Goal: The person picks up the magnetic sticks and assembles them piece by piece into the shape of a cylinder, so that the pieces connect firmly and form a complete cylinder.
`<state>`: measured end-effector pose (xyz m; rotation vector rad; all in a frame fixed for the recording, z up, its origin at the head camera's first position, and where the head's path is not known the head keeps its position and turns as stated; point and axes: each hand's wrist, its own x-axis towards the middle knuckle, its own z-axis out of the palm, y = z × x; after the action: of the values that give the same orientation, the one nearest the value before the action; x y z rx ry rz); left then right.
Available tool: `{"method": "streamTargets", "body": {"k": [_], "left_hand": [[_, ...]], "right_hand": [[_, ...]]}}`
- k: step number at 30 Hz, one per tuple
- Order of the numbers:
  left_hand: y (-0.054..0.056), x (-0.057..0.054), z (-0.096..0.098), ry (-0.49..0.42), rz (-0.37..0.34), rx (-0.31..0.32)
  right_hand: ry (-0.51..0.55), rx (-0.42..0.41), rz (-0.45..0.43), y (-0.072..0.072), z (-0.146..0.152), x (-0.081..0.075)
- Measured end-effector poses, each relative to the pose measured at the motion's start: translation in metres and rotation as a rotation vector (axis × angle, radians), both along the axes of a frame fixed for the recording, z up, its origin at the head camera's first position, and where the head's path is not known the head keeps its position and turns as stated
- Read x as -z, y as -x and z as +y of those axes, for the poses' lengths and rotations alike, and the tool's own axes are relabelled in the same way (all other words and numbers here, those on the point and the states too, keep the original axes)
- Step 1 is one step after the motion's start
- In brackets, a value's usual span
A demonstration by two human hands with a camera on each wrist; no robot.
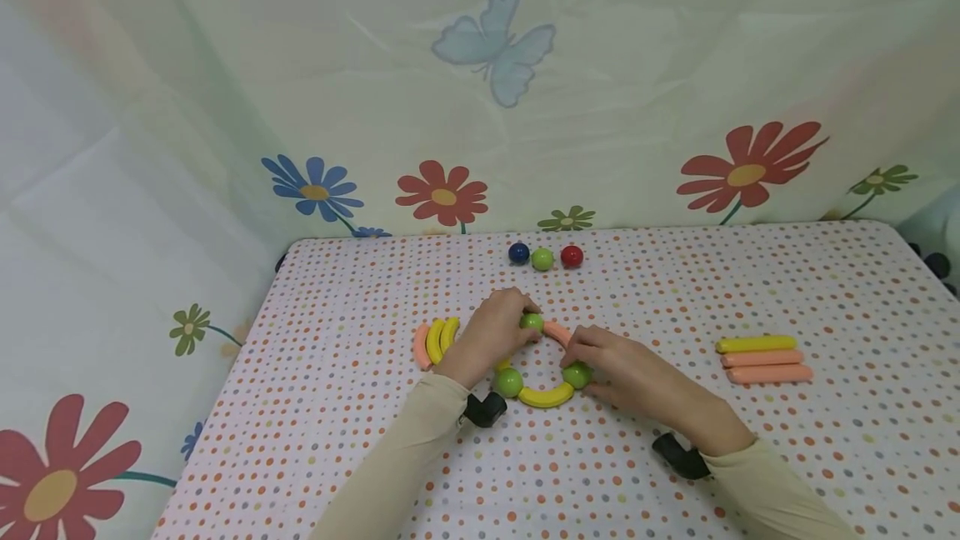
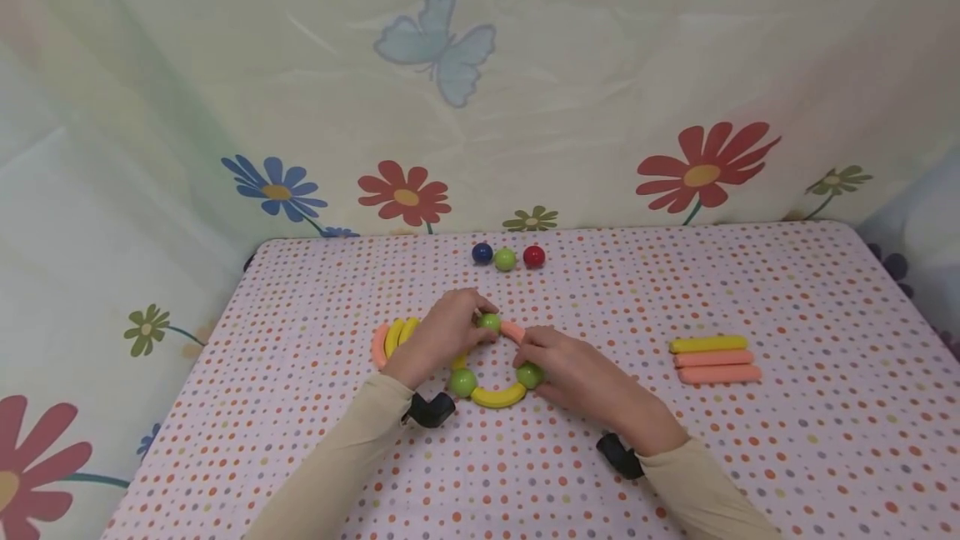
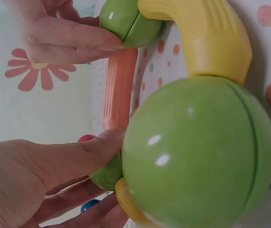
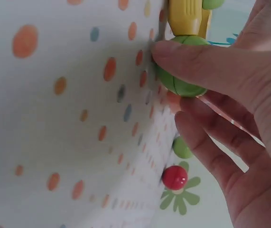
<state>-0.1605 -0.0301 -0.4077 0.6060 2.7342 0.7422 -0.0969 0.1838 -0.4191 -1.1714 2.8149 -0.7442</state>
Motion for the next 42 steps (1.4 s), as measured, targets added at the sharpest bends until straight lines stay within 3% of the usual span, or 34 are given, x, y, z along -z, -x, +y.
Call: {"method": "streamTargets", "body": {"k": [7,16,23,27,31,34,42], "left_hand": [[-0.001,0.000,0.001,0.010,0.040,0.007],[-0.003,0.002,-0.002,0.013,0.041,-0.013],[-0.015,0.003,-0.024,-0.053,-0.050,-0.124],[-0.021,0.006,-0.037,-0.139,-0.140,-0.167],[-0.022,0.008,-0.039,-0.236,-0.233,-0.191],[-0.022,0.009,-0.037,-0.262,-0.267,-0.220],[-0.025,0.007,-0.037,-0.246,-0.252,-0.258]], "right_hand": [[-0.075,-0.032,-0.004,0.004,-0.003,-0.007],[-0.084,-0.036,-0.041,0.004,-0.003,-0.008],[0.005,0.107,-0.172,0.001,0.028,-0.015],[0.037,0.201,-0.090,0.001,0.061,-0.019],[0.020,0.274,0.035,0.002,0.101,-0.017],[-0.018,0.322,0.063,0.003,0.128,-0.013],[-0.095,0.453,-0.109,-0.001,0.172,-0.002]]}}
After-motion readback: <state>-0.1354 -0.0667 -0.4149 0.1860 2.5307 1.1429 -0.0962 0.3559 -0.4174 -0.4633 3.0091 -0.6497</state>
